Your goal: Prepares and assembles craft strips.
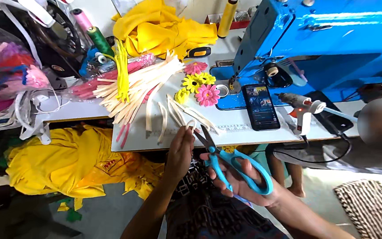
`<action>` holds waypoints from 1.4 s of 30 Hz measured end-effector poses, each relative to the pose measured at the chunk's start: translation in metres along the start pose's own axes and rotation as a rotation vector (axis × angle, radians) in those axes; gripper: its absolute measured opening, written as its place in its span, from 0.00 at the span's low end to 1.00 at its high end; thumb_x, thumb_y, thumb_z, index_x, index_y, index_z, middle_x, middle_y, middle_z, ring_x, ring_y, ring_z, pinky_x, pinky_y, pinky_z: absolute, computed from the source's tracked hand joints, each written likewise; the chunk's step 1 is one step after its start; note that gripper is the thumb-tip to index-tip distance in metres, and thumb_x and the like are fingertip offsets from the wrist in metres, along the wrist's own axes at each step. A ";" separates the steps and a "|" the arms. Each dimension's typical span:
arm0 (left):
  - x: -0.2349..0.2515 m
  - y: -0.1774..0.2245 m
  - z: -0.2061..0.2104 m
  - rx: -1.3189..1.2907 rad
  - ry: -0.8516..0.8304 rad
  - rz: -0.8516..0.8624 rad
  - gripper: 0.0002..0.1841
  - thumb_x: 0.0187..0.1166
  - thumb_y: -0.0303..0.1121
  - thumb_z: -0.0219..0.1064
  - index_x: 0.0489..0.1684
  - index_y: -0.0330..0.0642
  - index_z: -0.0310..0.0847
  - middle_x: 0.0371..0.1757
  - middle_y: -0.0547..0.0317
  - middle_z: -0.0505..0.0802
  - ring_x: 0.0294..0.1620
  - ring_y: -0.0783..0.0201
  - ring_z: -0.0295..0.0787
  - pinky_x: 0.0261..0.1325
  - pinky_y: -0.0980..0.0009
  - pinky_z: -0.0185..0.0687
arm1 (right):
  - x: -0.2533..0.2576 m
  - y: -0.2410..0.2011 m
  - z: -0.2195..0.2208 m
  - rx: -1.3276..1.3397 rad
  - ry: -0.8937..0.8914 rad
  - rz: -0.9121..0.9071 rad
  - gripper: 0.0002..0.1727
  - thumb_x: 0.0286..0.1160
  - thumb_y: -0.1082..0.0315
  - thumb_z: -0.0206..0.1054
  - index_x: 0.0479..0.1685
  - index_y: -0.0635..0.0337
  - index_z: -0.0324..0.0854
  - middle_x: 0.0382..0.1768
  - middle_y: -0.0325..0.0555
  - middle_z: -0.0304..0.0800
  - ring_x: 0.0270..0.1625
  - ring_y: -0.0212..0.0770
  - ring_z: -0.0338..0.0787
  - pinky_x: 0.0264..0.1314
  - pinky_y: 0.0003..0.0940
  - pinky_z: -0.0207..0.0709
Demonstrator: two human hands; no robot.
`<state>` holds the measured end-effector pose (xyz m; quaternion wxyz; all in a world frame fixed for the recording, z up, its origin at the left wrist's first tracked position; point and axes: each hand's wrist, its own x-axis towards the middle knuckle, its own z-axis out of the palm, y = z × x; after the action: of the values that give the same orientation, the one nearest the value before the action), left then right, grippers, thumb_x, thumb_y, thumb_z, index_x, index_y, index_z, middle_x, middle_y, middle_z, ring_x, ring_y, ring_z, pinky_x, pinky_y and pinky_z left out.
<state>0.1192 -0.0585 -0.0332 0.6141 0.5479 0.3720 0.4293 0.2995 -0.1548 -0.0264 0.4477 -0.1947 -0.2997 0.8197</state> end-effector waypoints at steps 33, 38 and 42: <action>0.041 0.034 -0.014 -0.248 -0.097 -0.267 0.17 0.95 0.35 0.40 0.37 0.50 0.75 0.19 0.76 0.73 0.17 0.79 0.67 0.23 0.83 0.67 | 0.027 -0.073 -0.015 -0.478 0.116 0.148 0.39 0.67 0.30 0.70 0.69 0.49 0.78 0.37 0.33 0.85 0.29 0.24 0.84 0.27 0.15 0.79; 0.055 0.052 -0.016 -0.639 0.282 -0.148 0.17 0.96 0.37 0.38 0.38 0.50 0.73 0.17 0.74 0.72 0.13 0.79 0.65 0.19 0.86 0.64 | 0.035 -0.030 -0.003 -0.563 0.404 -0.217 0.19 0.69 0.68 0.73 0.61 0.50 0.80 0.29 0.35 0.86 0.26 0.27 0.84 0.29 0.20 0.82; 0.051 0.063 0.004 -0.704 0.249 -0.139 0.18 0.96 0.37 0.39 0.37 0.50 0.73 0.16 0.74 0.72 0.12 0.80 0.65 0.18 0.87 0.64 | 0.050 -0.009 -0.004 -0.670 0.413 -0.506 0.25 0.66 0.77 0.74 0.64 0.52 0.77 0.31 0.34 0.89 0.30 0.28 0.88 0.36 0.24 0.86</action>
<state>0.1336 -0.0101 0.0308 0.7425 0.2205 0.3098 0.5515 0.2810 -0.1071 -0.0264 0.5963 -0.4085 -0.4907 0.4866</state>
